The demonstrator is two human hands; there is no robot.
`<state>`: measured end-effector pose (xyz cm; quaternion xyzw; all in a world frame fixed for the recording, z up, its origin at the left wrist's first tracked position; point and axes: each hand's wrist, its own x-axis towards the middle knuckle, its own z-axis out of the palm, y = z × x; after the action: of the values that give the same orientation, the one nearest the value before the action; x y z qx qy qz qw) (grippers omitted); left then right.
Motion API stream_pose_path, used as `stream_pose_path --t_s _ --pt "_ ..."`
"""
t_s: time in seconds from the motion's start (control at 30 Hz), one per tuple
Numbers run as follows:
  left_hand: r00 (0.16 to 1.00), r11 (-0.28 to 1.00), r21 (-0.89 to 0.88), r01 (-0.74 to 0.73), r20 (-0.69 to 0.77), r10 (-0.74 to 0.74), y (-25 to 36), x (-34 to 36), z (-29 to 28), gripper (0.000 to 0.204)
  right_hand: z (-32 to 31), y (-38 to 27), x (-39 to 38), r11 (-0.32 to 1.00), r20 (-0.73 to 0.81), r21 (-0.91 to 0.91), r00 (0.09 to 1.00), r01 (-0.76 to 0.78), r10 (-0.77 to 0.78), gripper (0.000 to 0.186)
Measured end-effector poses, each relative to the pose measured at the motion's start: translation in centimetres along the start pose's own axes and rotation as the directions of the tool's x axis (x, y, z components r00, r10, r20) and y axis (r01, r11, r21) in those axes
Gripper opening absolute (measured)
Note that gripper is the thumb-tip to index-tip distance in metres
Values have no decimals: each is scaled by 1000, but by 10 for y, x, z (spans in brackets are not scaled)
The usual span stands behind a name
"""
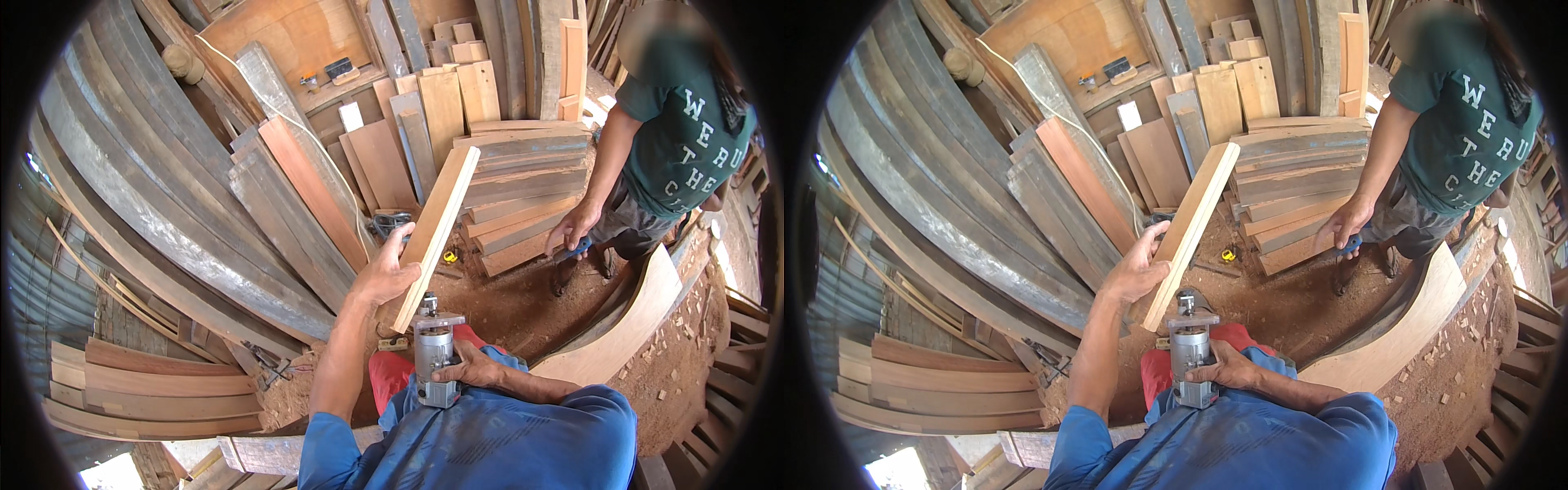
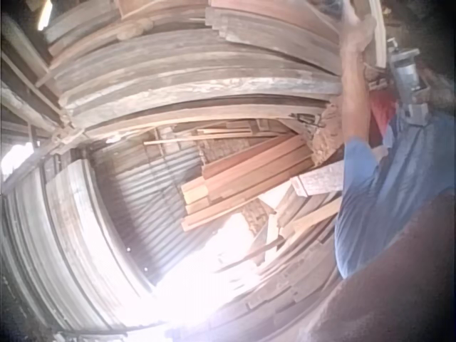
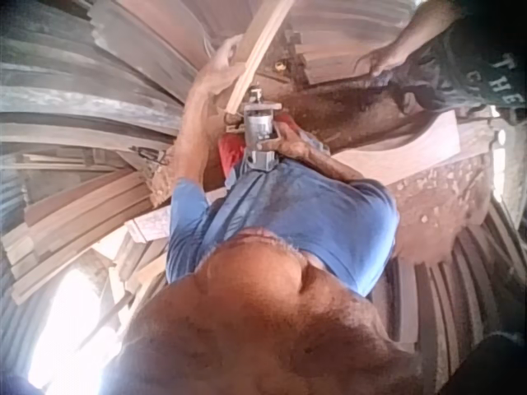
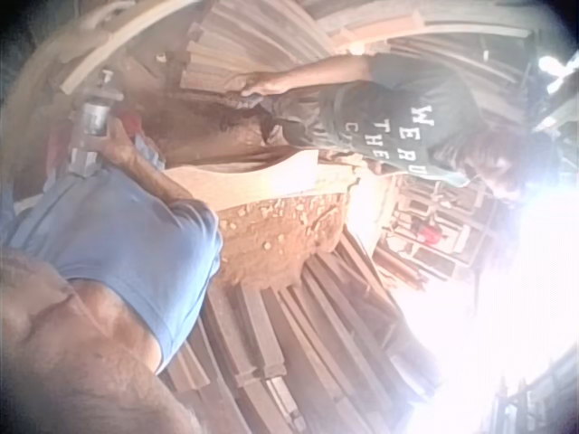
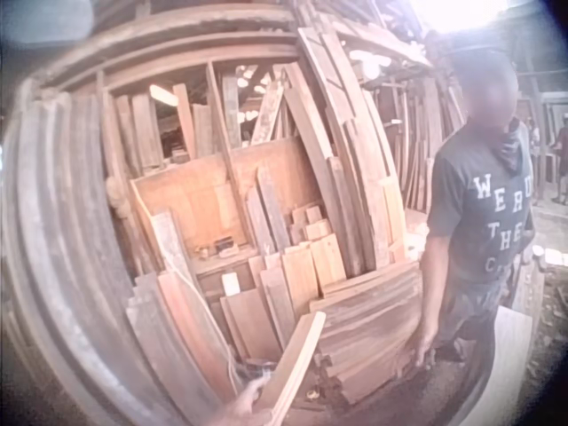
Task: The person adjusts the base of a palm router by hand and then uses the tool to rout the edge of a wood board on a workbench. They hold the board steady while moving the tool along its side.
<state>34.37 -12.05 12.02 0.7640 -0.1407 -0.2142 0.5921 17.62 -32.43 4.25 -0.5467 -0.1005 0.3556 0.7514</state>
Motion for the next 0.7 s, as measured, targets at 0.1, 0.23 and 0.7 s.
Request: stream_pose_path --t_s 0.1,0.23,0.7 --pt "1000 1000 5 3 2 -3 3 1 2 85 0 0 0 1000 -5 2 1000 -5 5 63" --pt "1000 1000 14 -12 9 12 1 2 1 84 -1 3 1 1000 -15 -12 1000 3 -3 63" --pt "996 962 273 -6 -79 28 11 1 6 85 2 3 1 999 0 48 1000 -13 13 57"
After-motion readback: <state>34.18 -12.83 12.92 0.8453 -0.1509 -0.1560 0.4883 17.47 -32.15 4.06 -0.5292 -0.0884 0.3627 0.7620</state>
